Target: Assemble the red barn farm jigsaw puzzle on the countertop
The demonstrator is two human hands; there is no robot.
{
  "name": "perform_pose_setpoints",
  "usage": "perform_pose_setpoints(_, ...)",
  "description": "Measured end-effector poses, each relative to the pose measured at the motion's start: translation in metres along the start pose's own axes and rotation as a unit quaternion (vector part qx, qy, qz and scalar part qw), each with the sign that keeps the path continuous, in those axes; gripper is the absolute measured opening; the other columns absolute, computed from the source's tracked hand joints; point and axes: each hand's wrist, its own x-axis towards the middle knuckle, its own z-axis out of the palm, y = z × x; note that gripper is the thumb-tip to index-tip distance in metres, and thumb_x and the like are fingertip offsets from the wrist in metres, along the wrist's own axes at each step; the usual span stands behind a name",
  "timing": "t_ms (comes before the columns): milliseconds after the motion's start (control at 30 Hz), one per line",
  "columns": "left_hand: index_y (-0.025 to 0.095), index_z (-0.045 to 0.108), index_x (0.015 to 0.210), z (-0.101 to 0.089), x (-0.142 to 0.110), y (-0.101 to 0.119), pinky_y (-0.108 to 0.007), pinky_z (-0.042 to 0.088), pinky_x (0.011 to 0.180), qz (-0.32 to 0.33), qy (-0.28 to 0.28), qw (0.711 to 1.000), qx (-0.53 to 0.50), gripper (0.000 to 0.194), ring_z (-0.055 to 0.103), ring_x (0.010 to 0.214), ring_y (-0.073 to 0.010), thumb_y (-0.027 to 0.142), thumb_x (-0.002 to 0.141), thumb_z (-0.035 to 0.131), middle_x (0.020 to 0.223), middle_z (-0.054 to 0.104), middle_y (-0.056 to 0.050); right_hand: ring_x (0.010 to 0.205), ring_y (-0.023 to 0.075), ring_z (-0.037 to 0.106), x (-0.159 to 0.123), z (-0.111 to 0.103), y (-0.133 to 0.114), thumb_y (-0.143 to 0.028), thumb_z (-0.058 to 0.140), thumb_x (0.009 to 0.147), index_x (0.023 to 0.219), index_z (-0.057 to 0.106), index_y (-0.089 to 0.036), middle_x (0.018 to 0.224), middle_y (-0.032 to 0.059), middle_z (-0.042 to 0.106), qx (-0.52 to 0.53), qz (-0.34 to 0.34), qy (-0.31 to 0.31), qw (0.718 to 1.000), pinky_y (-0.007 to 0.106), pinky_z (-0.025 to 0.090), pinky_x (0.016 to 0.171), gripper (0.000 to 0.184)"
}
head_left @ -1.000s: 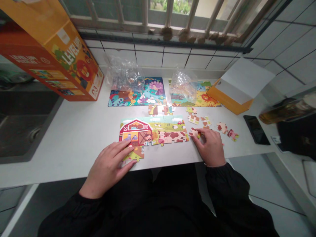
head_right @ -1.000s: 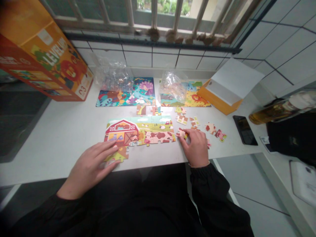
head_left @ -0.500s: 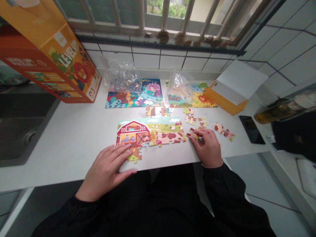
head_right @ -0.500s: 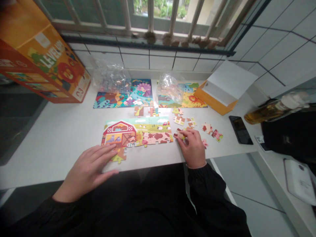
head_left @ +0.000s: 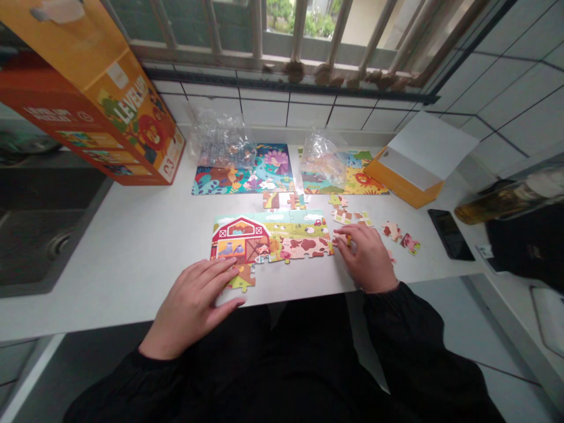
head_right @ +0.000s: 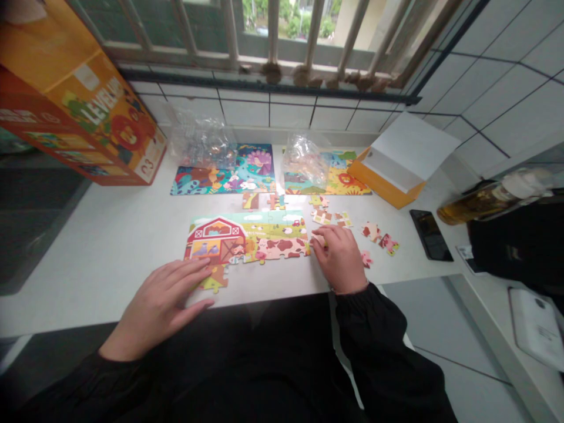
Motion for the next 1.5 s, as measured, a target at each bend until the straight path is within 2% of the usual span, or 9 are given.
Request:
perform_pose_setpoints(200,0.030,0.062,0.152,-0.002,0.001,0.002,-0.054,0.051,0.116,-0.001,0.004,1.000,-0.007,0.054,0.064,0.143,-0.0351,0.041,0.100,0.073,0.161,0.064,-0.008,0.111,0.0338,0.068,0.058,0.016,-0.035,-0.037,0.063,0.106,0.121,0.069,-0.020,0.115,0.0153,0.076,-0.023,-0.009,-0.038,0.999,0.048,0.051,0.100,0.024)
perform_pose_setpoints(400,0.030,0.062,0.153,-0.003,0.003,0.003,-0.053,0.051,0.116,-0.004,0.007,1.000,-0.013,0.054,0.065,0.142,-0.0346,0.037,0.100,0.071,0.160,0.065,-0.008,0.108,0.0392,0.066,0.110,0.056,-0.069,-0.054,0.066,0.102,0.122,0.063,-0.013,0.115,0.0251,0.072,-0.115,0.101,-0.080,0.985,0.050,0.052,0.092,0.045)
perform_pose_setpoints(500,0.030,0.061,0.154,-0.003,0.002,0.004,-0.054,0.051,0.117,-0.007,0.000,1.000,-0.013,0.055,0.064,0.143,-0.0342,0.036,0.100,0.070,0.161,0.064,-0.009,0.106,0.0404,0.067,0.125,0.069,-0.077,-0.055,0.075,0.096,0.120,0.061,-0.014,0.115,0.0272,0.072,-0.141,0.146,-0.094,0.975,0.050,0.053,0.087,0.049)
perform_pose_setpoints(667,0.029,0.062,0.153,-0.002,-0.001,0.004,-0.055,0.050,0.119,-0.014,-0.005,1.000,-0.011,0.054,0.063,0.145,-0.0338,0.034,0.100,0.070,0.161,0.064,-0.009,0.098,0.0358,0.069,0.132,0.076,-0.071,-0.049,0.068,0.101,0.121,0.059,-0.016,0.108,0.0242,0.074,-0.118,0.142,-0.090,0.979,0.048,0.053,0.085,0.040)
perform_pose_setpoints(967,0.028,0.065,0.149,-0.002,0.000,0.006,-0.056,0.050,0.118,-0.018,0.004,1.000,-0.019,0.049,0.063,0.144,-0.0330,0.031,0.100,0.069,0.160,0.065,-0.008,0.106,0.0333,0.066,0.125,0.071,-0.059,-0.028,0.067,0.096,0.136,0.057,-0.013,0.118,0.0202,0.068,-0.015,0.040,-0.035,0.998,0.045,0.054,0.093,0.043)
perform_pose_setpoints(1100,0.028,0.065,0.149,-0.003,0.000,0.007,-0.054,0.051,0.117,-0.018,0.006,1.000,-0.019,0.048,0.064,0.143,-0.0324,0.031,0.102,0.068,0.159,0.066,-0.009,0.116,0.0317,0.066,0.115,0.048,-0.072,-0.023,0.068,0.096,0.132,0.059,-0.017,0.125,0.0175,0.068,0.094,-0.084,-0.038,0.991,0.046,0.055,0.103,0.038)
perform_pose_setpoints(1267,0.028,0.065,0.150,-0.003,0.001,0.007,-0.054,0.050,0.119,-0.018,0.005,1.000,-0.023,0.049,0.064,0.143,-0.0322,0.030,0.101,0.069,0.160,0.065,-0.008,0.121,0.0288,0.067,0.063,0.026,-0.107,-0.020,0.067,0.100,0.127,0.064,-0.022,0.130,0.0139,0.069,0.179,-0.199,-0.129,0.955,0.044,0.057,0.104,0.027)
perform_pose_setpoints(1367,0.027,0.065,0.148,-0.002,0.001,0.007,-0.054,0.049,0.119,-0.018,0.002,1.000,-0.022,0.047,0.064,0.143,-0.0317,0.030,0.101,0.069,0.160,0.065,-0.008,0.121,0.0287,0.067,0.025,0.033,-0.120,-0.017,0.069,0.098,0.122,0.069,-0.022,0.134,0.0143,0.069,0.161,-0.218,-0.167,0.948,0.045,0.058,0.103,0.024)
perform_pose_setpoints(1500,0.026,0.065,0.146,-0.002,0.000,0.006,-0.053,0.048,0.119,-0.015,-0.002,1.000,-0.014,0.044,0.063,0.143,-0.0313,0.030,0.102,0.068,0.159,0.065,-0.008,0.122,0.0310,0.065,-0.005,0.049,-0.121,-0.017,0.071,0.094,0.117,0.075,-0.025,0.139,0.0130,0.069,0.144,-0.211,-0.141,0.957,0.051,0.055,0.105,0.024)
